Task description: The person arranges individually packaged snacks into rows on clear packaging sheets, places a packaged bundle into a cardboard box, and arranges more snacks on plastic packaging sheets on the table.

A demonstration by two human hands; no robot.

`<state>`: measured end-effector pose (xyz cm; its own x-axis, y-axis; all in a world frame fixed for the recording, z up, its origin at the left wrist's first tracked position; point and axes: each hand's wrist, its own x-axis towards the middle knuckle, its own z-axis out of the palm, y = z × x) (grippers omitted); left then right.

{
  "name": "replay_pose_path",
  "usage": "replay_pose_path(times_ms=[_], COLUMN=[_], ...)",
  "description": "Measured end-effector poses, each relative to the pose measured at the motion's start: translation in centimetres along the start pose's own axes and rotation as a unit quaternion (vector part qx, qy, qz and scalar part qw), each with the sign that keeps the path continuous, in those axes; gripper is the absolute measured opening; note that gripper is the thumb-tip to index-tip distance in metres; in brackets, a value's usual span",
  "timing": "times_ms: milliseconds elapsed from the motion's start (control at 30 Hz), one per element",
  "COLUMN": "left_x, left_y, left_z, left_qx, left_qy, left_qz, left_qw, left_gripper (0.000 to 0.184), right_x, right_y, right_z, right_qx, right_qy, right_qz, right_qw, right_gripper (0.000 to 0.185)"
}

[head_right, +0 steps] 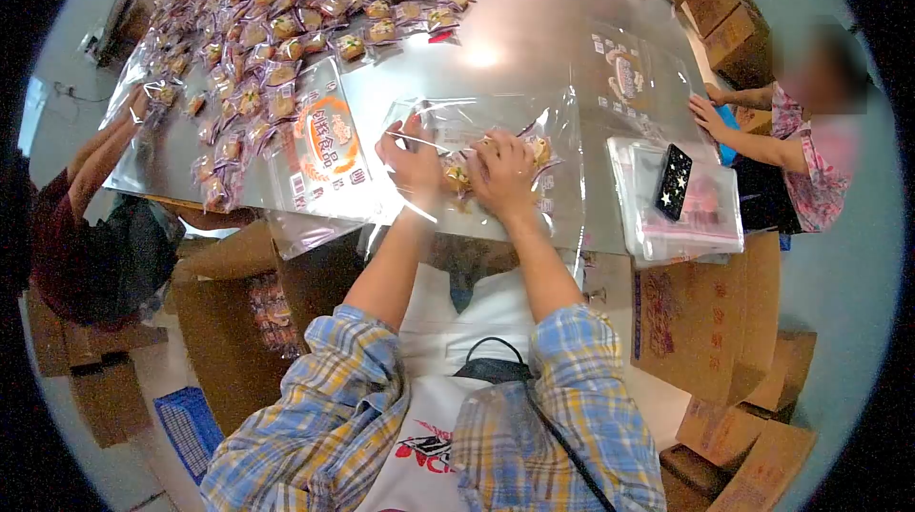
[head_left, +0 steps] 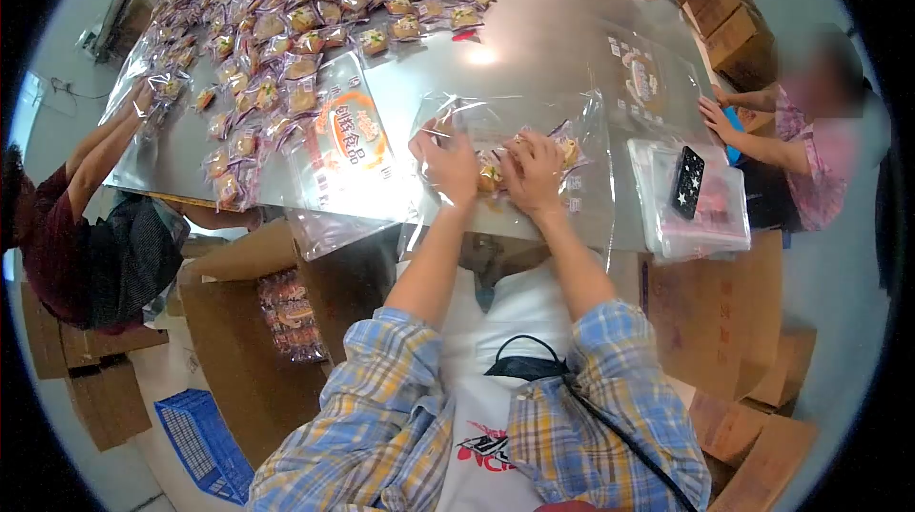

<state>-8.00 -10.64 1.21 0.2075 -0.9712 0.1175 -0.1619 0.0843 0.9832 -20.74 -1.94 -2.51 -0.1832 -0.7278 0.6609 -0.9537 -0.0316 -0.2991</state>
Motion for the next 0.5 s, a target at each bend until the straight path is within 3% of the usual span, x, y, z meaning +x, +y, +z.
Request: replay_pose_path(times_ms=[100, 133, 233, 267, 367, 467, 500], left_x=[0.0, 0.0, -1.3, -1.5, -2.1, -4.6, -5.6], left_y=[-1.9, -2.0, 1.5, 1.7, -1.2, -1.0, -1.2], left_z=[0.0, 0.1, -1.7, -1.8, -1.5, -3.7, -4.8], left_qx=[0.084, 0.044, -0.028, -0.007, 0.134, 0.153, 0.160], left_qy=[-0.006, 0.002, -0.059, -0.030, -0.096, -0.115, -0.134], left_qz=[0.037, 0.032, -0.097, -0.039, 0.043, 0.130, 0.173], left_qw=[0.996, 0.999, 0.993, 0.999, 0.985, 0.973, 0.962], left_gripper=[0.052, 0.061, 0.072, 0.088, 0.091, 0.073, 0.068], right_x=[0.5, 0.7, 1.0, 1.1, 1.6, 4.2, 5.4], right_y=[-0.6, -0.7, -0.9, -0.8, -0.6, -2.3, -4.0], right_z=[-1.3, -1.6, -2.0, -1.8, -0.8, -0.5, -1.5], right_qx=[0.045, 0.065, 0.054, 0.053, 0.033, -0.033, 0.045], right_qy=[-0.032, -0.050, -0.096, -0.094, -0.107, -0.130, -0.179], right_qz=[-0.031, -0.048, -0.066, -0.056, -0.027, -0.026, 0.044], right_qw=[0.998, 0.996, 0.992, 0.993, 0.993, 0.991, 0.982], right_gripper=[0.052, 0.055, 0.060, 0.059, 0.055, 0.049, 0.054])
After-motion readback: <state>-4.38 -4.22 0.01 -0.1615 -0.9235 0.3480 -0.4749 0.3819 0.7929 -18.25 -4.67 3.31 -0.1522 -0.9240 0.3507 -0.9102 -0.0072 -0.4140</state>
